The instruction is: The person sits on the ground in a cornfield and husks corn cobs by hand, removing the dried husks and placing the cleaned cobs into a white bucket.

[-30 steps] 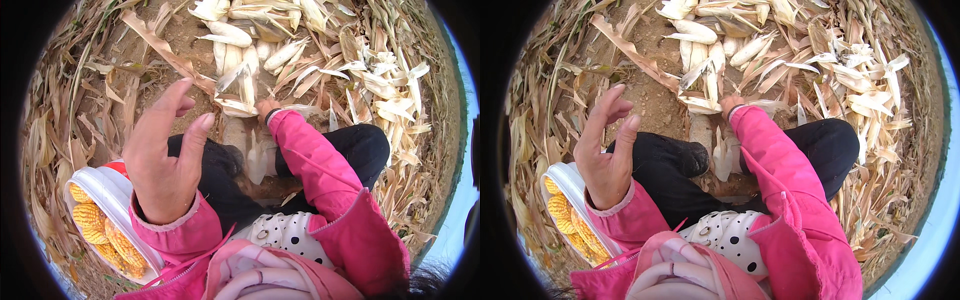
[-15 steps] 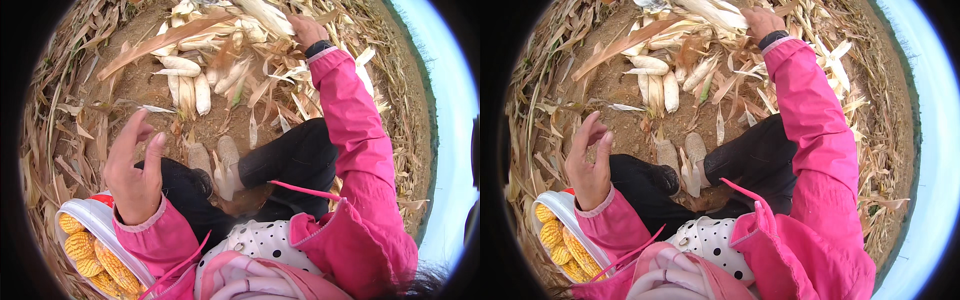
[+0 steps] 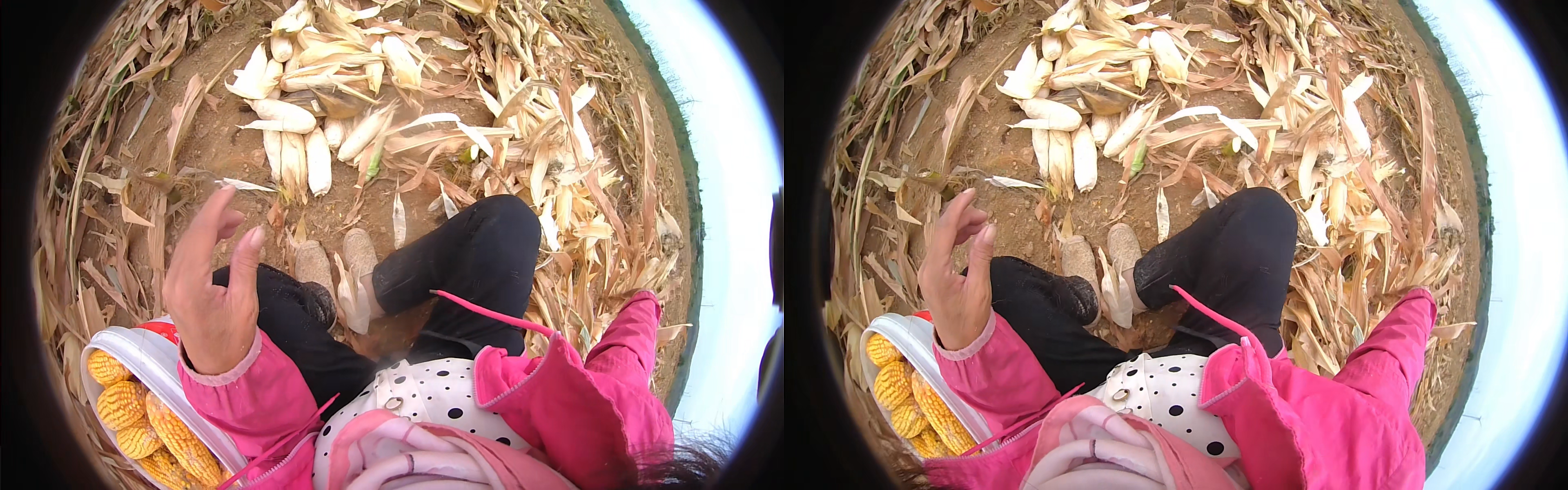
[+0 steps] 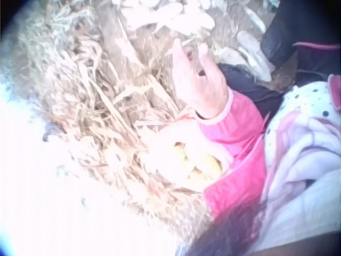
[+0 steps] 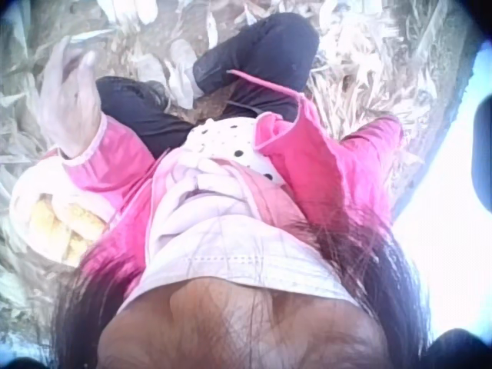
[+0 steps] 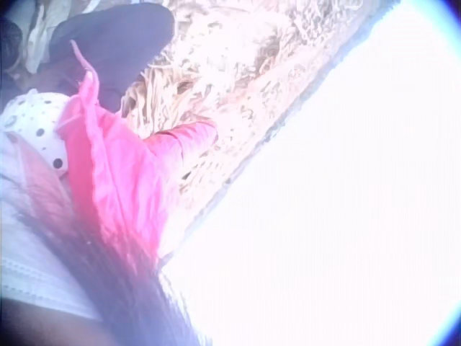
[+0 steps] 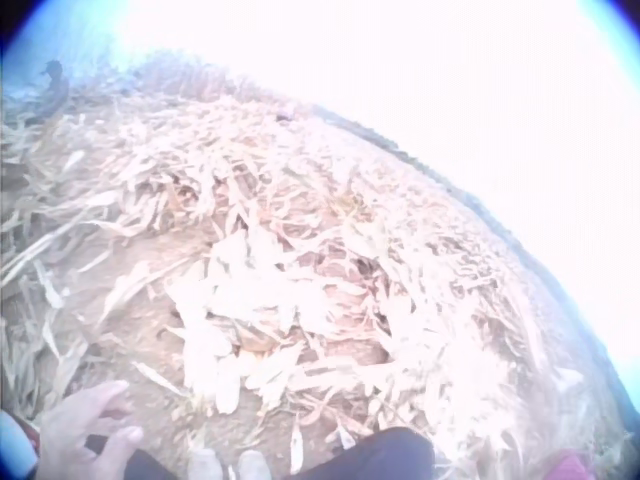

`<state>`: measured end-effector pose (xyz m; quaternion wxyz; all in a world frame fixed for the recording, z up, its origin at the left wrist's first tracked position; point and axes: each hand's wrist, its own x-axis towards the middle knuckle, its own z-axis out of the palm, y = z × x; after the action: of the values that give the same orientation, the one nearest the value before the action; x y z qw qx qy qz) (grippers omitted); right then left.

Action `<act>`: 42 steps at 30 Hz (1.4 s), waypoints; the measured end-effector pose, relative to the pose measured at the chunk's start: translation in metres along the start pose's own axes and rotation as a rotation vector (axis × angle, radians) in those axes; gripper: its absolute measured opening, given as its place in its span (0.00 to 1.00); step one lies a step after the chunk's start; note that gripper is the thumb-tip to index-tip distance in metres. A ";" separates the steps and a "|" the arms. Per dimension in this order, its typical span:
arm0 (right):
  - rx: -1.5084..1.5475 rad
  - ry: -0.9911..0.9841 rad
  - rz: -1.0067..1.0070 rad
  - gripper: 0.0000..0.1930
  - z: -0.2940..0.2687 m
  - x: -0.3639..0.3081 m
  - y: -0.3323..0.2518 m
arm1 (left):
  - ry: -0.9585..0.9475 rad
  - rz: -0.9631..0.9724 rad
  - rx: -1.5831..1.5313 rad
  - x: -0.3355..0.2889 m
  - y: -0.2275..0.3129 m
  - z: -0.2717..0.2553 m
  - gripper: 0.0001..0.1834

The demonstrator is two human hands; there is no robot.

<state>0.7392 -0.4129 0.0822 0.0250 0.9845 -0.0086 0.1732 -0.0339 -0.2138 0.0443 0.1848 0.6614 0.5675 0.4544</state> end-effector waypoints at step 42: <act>0.889 -2.268 -0.355 0.19 0.131 -0.628 -0.380 | 0.059 -0.096 0.003 0.012 -0.009 0.003 0.20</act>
<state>0.2031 -0.0354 -0.2730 -0.3108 0.4885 0.1683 -0.7978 -0.0368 -0.1996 0.0406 0.1888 0.6198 0.6045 0.4634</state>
